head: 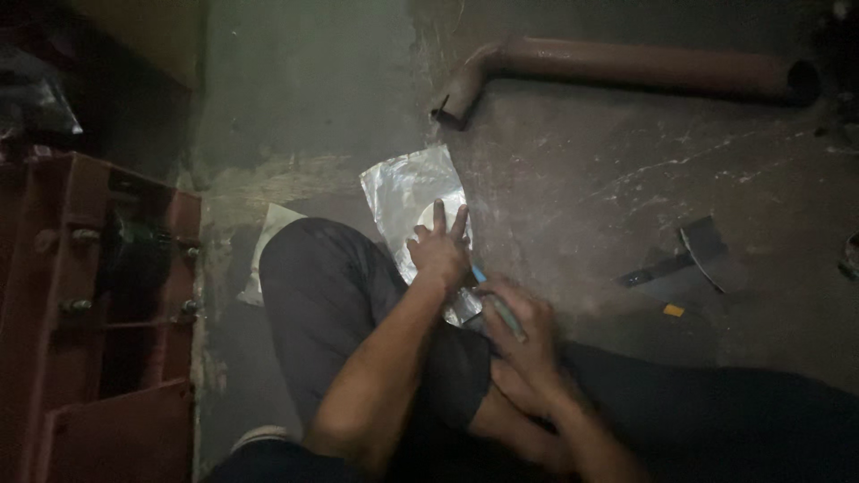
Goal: The person sits on the floor and uses a blue scraper to clean a rectangular metal sheet, then switches to a black file to clean a curved metal pipe. The person rotates the pipe to file different sections and places the tools on the floor between actions.
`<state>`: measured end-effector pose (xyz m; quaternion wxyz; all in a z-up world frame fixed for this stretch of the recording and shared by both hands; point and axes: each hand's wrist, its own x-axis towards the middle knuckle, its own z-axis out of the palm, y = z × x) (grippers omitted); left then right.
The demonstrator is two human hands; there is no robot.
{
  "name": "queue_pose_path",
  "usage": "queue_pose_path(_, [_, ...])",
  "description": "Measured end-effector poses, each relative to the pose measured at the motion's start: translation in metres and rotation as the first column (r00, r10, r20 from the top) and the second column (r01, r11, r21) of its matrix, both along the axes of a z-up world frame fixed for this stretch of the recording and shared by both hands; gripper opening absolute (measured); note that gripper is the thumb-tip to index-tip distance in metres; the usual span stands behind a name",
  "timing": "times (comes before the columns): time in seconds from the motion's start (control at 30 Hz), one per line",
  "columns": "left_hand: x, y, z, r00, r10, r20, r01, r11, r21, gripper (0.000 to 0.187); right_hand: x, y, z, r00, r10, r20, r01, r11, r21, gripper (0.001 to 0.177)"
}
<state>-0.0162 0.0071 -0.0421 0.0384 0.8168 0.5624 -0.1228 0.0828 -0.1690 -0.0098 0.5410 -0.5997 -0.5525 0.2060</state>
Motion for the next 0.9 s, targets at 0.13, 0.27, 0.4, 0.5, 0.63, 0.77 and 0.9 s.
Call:
queue_pose_path(0.13, [-0.004, -0.006, 0.006, 0.995, 0.02, -0.099, -0.043, 0.97, -0.24, 0.135, 0.011, -0.007, 0.007, 0.995, -0.094, -0.021, 0.09, 0.987, -0.135, 0.023])
queue_pose_path(0.27, [-0.002, 0.001, 0.001, 1.0, -0.017, -0.01, 0.017, 0.999, -0.046, 0.112, 0.008, 0.003, 0.001, 0.992, -0.065, -0.112, 0.047, 0.987, -0.155, 0.019])
queue_pose_path(0.4, [0.001, -0.003, 0.014, 0.994, 0.046, -0.104, -0.072, 0.96, -0.27, 0.139, 0.01, -0.003, 0.001, 0.945, -0.204, -0.254, 0.141, 0.959, -0.247, 0.018])
queue_pose_path(0.5, [0.003, -0.008, 0.031, 0.995, 0.033, -0.094, -0.057, 0.963, -0.264, 0.139, 0.016, -0.004, 0.003, 0.987, -0.154, -0.046, 0.148, 0.981, -0.123, 0.02])
queue_pose_path(0.63, [0.003, -0.007, 0.037, 0.997, 0.036, -0.065, -0.051, 0.967, -0.251, 0.141, 0.01, -0.004, -0.014, 0.979, -0.15, -0.137, 0.103, 0.948, -0.302, 0.016])
queue_pose_path(0.77, [0.002, -0.01, 0.037, 0.999, 0.045, 0.0, -0.044, 0.967, -0.252, 0.138, 0.052, -0.019, -0.037, 0.726, -0.179, 0.664, 0.227, 0.974, 0.015, 0.022])
queue_pose_path(0.9, [0.003, -0.012, 0.043, 0.994, 0.077, 0.079, -0.057, 0.971, -0.234, 0.136, 0.089, -0.041, -0.036, 0.768, -0.552, -0.325, 0.345, 0.784, -0.516, 0.031])
